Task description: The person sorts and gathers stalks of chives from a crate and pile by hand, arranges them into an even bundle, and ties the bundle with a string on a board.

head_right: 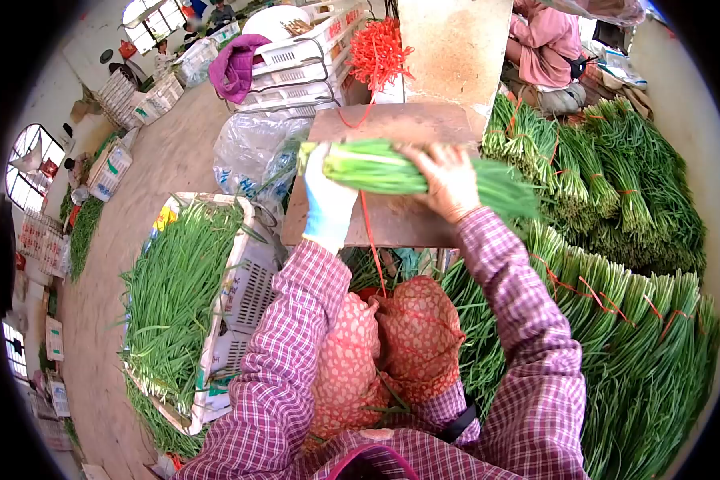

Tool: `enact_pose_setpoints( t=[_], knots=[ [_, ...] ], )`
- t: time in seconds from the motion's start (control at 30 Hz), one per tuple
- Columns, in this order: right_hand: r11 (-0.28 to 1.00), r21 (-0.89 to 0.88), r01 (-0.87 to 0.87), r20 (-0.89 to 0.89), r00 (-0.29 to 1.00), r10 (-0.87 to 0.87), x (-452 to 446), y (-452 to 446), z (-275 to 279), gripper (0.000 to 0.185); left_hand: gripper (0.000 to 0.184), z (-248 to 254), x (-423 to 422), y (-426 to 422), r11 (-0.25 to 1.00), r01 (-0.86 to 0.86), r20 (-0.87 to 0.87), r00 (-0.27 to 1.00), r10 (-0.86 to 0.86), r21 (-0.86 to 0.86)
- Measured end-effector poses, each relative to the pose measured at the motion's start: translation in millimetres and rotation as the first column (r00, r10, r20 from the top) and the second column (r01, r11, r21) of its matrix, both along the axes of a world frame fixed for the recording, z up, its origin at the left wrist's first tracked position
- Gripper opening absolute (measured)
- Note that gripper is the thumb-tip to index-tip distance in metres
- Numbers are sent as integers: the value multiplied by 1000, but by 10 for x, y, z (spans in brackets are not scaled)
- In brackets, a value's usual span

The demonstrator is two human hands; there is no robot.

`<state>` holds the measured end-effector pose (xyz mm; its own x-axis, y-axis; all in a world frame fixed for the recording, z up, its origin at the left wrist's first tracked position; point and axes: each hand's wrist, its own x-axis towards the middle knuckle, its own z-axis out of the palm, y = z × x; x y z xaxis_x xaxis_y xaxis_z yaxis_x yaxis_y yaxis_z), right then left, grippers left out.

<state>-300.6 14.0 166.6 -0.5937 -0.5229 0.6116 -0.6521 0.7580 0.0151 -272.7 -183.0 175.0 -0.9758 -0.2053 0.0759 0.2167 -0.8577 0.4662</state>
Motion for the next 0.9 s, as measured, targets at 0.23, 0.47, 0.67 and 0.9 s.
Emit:
enact_pose_setpoints(
  t=[0.23, 0.47, 0.67, 0.9],
  knots=[
    [992, 51, -117, 272, 957, 99, -84, -433, -397, 84, 21, -859, -50, -693, 992, -117, 215, 971, 106, 41],
    [988, 101, -120, 210, 973, 97, -169, -500, -464, 86, 74, -360, 117, -1153, 130, -354, -283, 881, 380, -926],
    [969, 149, -197, 335, 932, 138, -117, -411, -347, 108, 103, -520, 169, -446, -856, -194, -247, 966, -80, -480],
    [984, 118, -133, 276, 956, 96, -89, -570, -493, 98, 111, -630, 167, -485, -835, -233, -292, 952, -92, -498]
  ],
)
